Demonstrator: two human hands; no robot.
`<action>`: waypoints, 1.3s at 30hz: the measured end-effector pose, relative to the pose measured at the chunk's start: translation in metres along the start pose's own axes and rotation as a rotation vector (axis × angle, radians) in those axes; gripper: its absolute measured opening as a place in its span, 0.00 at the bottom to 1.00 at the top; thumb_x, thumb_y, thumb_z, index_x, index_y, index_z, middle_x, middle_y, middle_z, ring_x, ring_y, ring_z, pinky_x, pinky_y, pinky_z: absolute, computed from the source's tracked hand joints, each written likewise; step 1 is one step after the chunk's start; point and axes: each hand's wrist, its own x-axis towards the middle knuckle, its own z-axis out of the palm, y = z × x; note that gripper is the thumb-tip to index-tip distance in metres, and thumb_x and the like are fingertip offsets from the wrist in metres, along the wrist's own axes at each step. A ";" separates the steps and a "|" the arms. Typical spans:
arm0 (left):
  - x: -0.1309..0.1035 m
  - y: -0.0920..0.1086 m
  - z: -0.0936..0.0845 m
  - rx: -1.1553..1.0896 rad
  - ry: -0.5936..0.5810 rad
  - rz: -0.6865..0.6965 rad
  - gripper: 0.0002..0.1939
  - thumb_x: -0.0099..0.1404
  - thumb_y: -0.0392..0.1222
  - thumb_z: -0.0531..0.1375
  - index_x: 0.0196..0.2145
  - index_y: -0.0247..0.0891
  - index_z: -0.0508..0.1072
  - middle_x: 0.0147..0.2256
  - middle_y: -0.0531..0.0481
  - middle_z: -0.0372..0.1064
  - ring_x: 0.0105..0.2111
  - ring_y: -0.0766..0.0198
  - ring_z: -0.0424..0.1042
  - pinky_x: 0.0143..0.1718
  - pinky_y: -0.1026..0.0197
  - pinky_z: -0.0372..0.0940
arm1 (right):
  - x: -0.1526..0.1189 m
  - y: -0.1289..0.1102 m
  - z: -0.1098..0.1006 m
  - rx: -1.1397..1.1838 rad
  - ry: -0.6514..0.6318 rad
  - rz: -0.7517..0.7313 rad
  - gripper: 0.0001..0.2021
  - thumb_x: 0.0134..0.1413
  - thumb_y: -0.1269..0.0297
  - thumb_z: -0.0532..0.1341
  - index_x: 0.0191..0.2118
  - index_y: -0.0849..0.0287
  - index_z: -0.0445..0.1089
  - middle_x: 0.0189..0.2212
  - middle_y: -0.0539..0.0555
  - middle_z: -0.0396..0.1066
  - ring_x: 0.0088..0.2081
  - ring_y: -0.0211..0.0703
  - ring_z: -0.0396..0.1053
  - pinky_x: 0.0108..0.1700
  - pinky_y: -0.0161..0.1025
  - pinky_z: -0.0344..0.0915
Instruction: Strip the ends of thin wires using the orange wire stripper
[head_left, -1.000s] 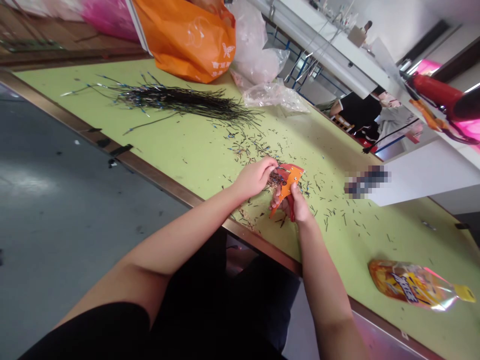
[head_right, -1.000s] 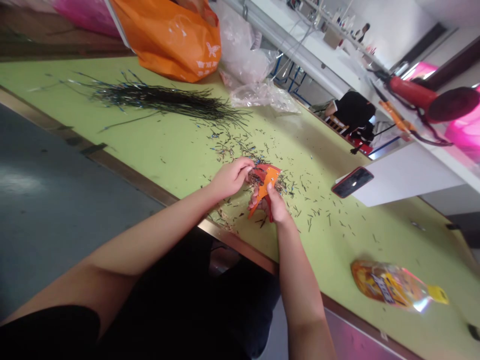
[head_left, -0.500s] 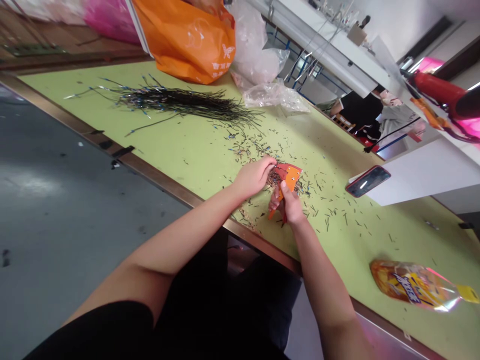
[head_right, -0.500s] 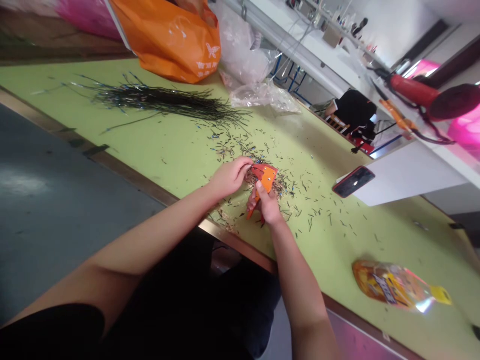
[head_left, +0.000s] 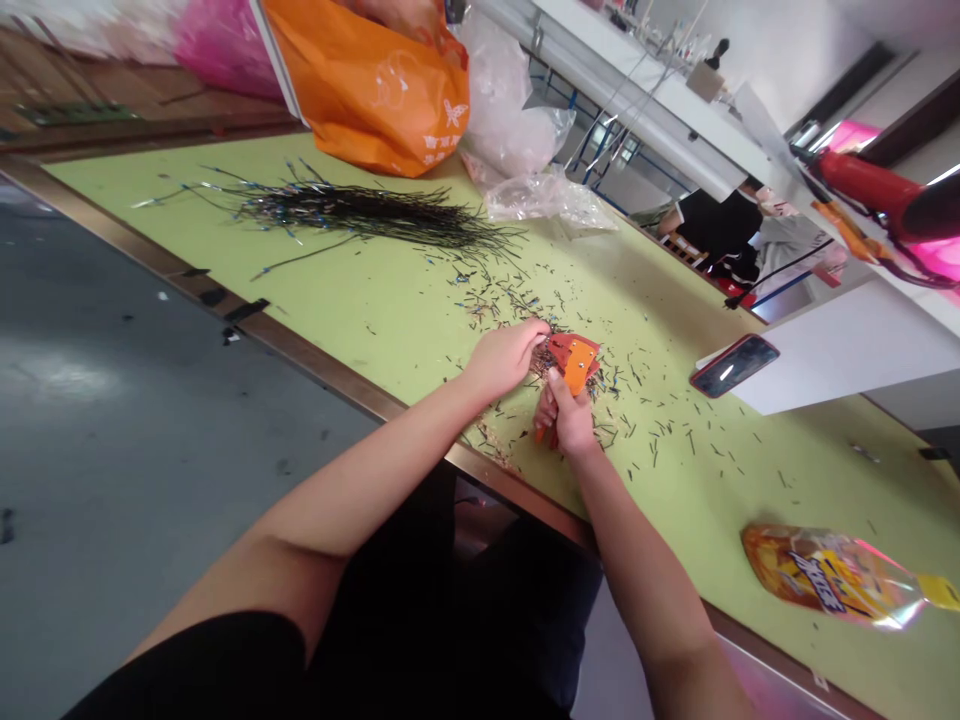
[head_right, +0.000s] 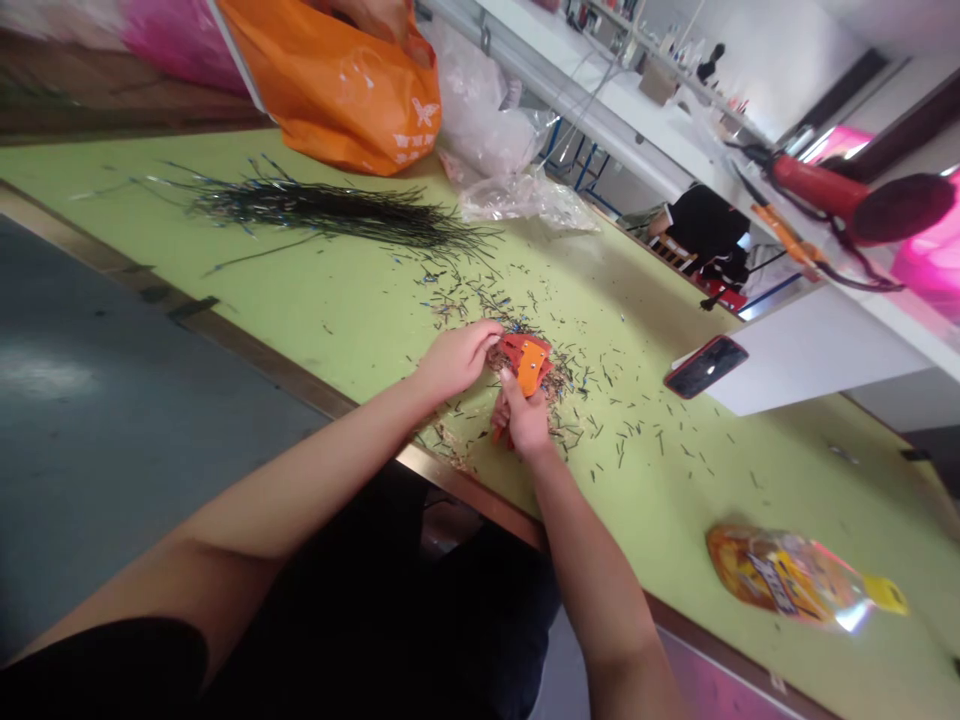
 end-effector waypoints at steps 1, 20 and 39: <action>0.000 0.001 0.000 -0.001 0.003 0.000 0.20 0.79 0.42 0.47 0.52 0.41 0.77 0.44 0.45 0.83 0.41 0.51 0.82 0.43 0.54 0.71 | 0.000 0.001 0.000 0.011 -0.002 -0.001 0.34 0.45 0.30 0.73 0.20 0.53 0.58 0.12 0.39 0.51 0.13 0.31 0.50 0.17 0.35 0.55; -0.017 0.012 0.006 -0.044 0.217 0.283 0.19 0.82 0.45 0.50 0.49 0.36 0.80 0.43 0.41 0.83 0.44 0.55 0.82 0.47 0.55 0.73 | -0.007 -0.002 -0.009 0.179 0.051 -0.353 0.29 0.59 0.28 0.60 0.37 0.53 0.74 0.30 0.54 0.74 0.40 0.52 0.78 0.43 0.49 0.78; -0.033 0.023 0.005 -0.218 0.484 0.560 0.09 0.77 0.32 0.59 0.47 0.44 0.78 0.42 0.53 0.85 0.42 0.66 0.84 0.43 0.63 0.75 | -0.020 0.022 -0.018 -0.080 0.241 -0.423 0.35 0.56 0.24 0.56 0.52 0.49 0.72 0.45 0.61 0.75 0.56 0.62 0.76 0.47 0.53 0.81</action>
